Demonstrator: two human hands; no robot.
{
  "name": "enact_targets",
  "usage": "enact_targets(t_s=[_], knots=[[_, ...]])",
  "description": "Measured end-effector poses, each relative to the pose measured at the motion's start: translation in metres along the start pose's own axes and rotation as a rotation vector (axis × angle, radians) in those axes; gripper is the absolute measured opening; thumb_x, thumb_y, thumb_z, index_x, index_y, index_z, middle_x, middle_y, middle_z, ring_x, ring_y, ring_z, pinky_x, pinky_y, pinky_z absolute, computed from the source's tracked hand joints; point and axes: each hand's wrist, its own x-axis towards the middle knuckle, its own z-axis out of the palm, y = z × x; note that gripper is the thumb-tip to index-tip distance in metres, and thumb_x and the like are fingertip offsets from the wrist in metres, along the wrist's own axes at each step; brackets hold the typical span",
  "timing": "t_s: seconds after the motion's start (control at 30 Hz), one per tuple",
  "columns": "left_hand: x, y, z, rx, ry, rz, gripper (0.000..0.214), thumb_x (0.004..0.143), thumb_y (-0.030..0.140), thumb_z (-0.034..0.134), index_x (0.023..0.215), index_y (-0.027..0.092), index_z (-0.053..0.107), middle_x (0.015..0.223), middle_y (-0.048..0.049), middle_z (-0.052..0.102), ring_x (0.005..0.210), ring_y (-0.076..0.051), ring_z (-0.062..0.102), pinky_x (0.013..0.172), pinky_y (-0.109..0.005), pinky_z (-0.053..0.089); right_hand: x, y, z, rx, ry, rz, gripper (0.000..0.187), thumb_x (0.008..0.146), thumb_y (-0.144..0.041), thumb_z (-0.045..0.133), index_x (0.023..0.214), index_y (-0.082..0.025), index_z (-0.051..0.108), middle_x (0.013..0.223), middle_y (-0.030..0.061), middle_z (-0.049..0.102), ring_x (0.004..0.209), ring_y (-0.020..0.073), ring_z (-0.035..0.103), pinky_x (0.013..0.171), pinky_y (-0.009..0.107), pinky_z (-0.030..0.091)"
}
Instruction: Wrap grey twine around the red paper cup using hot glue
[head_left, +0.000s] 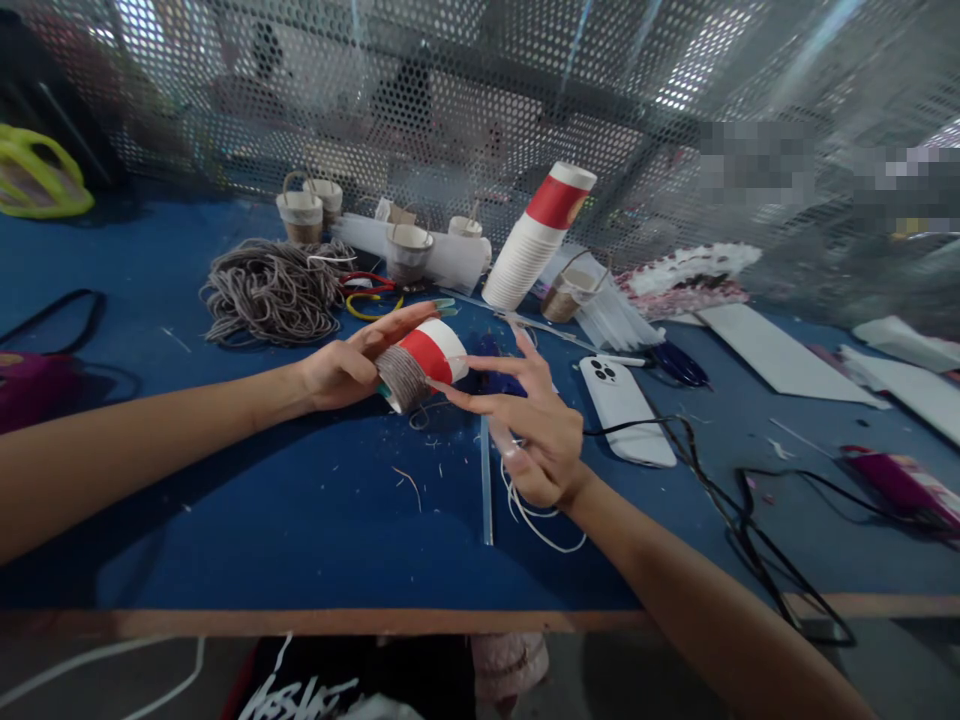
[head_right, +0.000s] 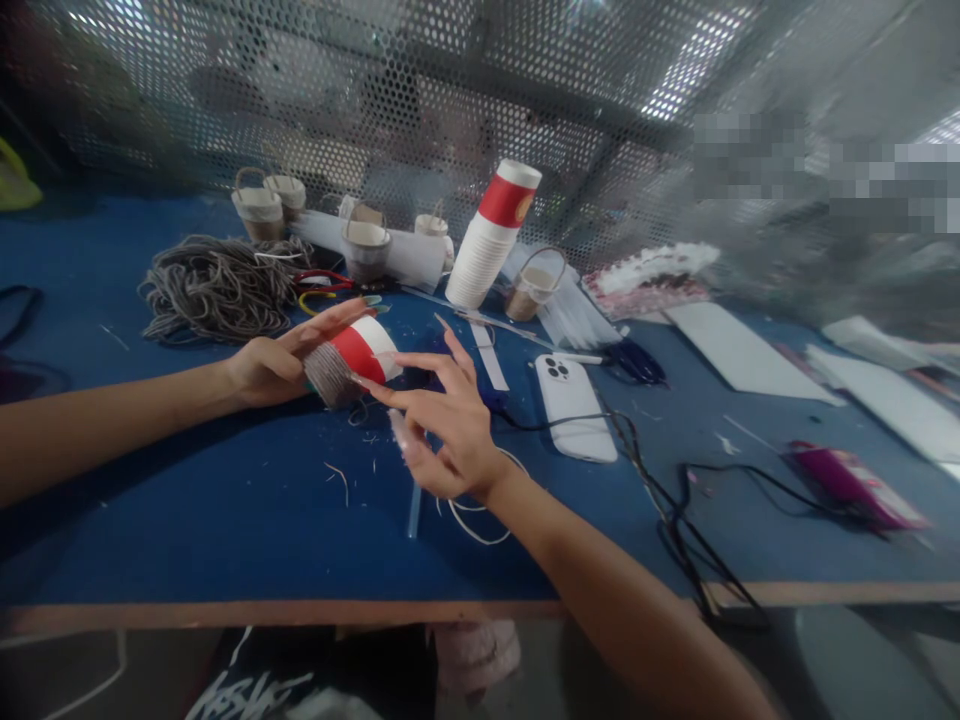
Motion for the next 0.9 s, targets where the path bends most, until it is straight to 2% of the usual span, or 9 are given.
enact_targets(t_s=[0.07, 0.13, 0.2, 0.3, 0.43, 0.6, 0.7, 0.83, 0.9], knots=[[0.0, -0.001, 0.002, -0.004, 0.01, -0.005, 0.082, 0.042, 0.004, 0.058, 0.12, 0.03, 0.07, 0.142, 0.0012, 0.062, 0.147, -0.038, 0.039, 0.119, -0.053, 0.036, 0.0, -0.001, -0.001, 0.015, 0.128, -0.004, 0.021, 0.086, -0.02, 0.042, 0.076, -0.026, 0.06, 0.074, -0.0011, 0.074, 0.094, 0.0246, 0.072, 0.112, 0.059, 0.04], [0.0, -0.002, 0.003, 0.007, 0.015, -0.011, 0.079, 0.043, 0.004, 0.062, 0.117, 0.029, 0.071, 0.13, -0.0012, 0.07, 0.14, -0.039, 0.047, 0.116, -0.054, 0.038, -0.001, -0.002, -0.001, 0.012, 0.185, 0.016, 0.017, 0.086, -0.021, 0.044, 0.073, -0.026, 0.053, 0.078, -0.0004, 0.076, 0.091, 0.0242, 0.069, 0.105, 0.056, 0.046], [0.0, -0.003, 0.004, 0.037, 0.001, -0.02, 0.079, 0.043, 0.002, 0.066, 0.117, 0.029, 0.071, 0.122, -0.0025, 0.073, 0.133, -0.038, 0.054, 0.114, -0.052, 0.04, -0.001, 0.0, 0.0, -0.022, 0.103, 0.059, 0.012, 0.085, -0.023, 0.046, 0.074, -0.026, 0.05, 0.098, 0.0024, 0.08, 0.103, 0.0263, 0.066, 0.107, 0.057, 0.044], [0.0, -0.004, 0.003, 0.088, -0.031, -0.005, 0.08, 0.044, 0.001, 0.069, 0.119, 0.029, 0.071, 0.123, -0.003, 0.072, 0.129, -0.036, 0.058, 0.114, -0.048, 0.04, -0.004, 0.006, 0.006, -0.046, -0.047, 0.047, 0.007, 0.082, -0.028, 0.046, 0.077, -0.026, 0.05, 0.123, 0.0034, 0.075, 0.128, 0.0295, 0.055, 0.118, 0.062, 0.029], [-0.001, -0.004, 0.002, 0.187, -0.08, 0.011, 0.08, 0.048, 0.004, 0.073, 0.124, 0.029, 0.069, 0.127, -0.0046, 0.07, 0.129, -0.035, 0.058, 0.111, -0.046, 0.043, -0.007, 0.014, 0.012, -0.017, -0.077, 0.001, 0.01, 0.08, -0.032, 0.046, 0.078, -0.026, 0.054, 0.119, 0.0045, 0.074, 0.139, 0.0303, 0.046, 0.123, 0.064, 0.017], [-0.001, -0.002, 0.004, 0.233, -0.087, 0.051, 0.085, 0.049, 0.006, 0.077, 0.13, 0.031, 0.065, 0.141, -0.0019, 0.062, 0.142, -0.031, 0.046, 0.116, -0.039, 0.039, -0.004, 0.007, 0.005, -0.023, -0.071, 0.016, 0.006, 0.083, -0.025, 0.047, 0.079, -0.026, 0.05, 0.112, 0.0032, 0.076, 0.126, 0.0295, 0.058, 0.118, 0.065, 0.027], [0.0, -0.003, 0.003, 0.256, -0.079, 0.061, 0.085, 0.048, 0.009, 0.08, 0.129, 0.03, 0.064, 0.14, -0.0031, 0.061, 0.141, -0.032, 0.047, 0.117, -0.041, 0.038, -0.001, 0.003, 0.003, -0.024, 0.02, 0.027, 0.009, 0.084, -0.018, 0.049, 0.079, -0.025, 0.05, 0.104, 0.0029, 0.077, 0.111, 0.0261, 0.066, 0.111, 0.06, 0.039], [-0.002, -0.006, 0.005, 0.338, 0.018, 0.097, 0.091, 0.051, 0.009, 0.082, 0.135, 0.031, 0.056, 0.136, -0.006, 0.06, 0.135, -0.034, 0.051, 0.112, -0.046, 0.044, -0.001, 0.009, 0.007, -0.041, 0.227, 0.048, 0.013, 0.086, -0.013, 0.05, 0.086, -0.025, 0.055, 0.084, 0.0006, 0.072, 0.086, 0.0208, 0.067, 0.093, 0.047, 0.053], [-0.004, -0.007, 0.009, 0.421, 0.059, 0.142, 0.095, 0.052, 0.009, 0.085, 0.138, 0.032, 0.052, 0.141, -0.0077, 0.056, 0.137, -0.036, 0.048, 0.11, -0.046, 0.046, -0.002, 0.017, 0.01, -0.019, 0.327, 0.087, 0.013, 0.087, -0.016, 0.053, 0.096, -0.025, 0.056, 0.086, 0.0015, 0.067, 0.086, 0.0207, 0.066, 0.088, 0.045, 0.055]])
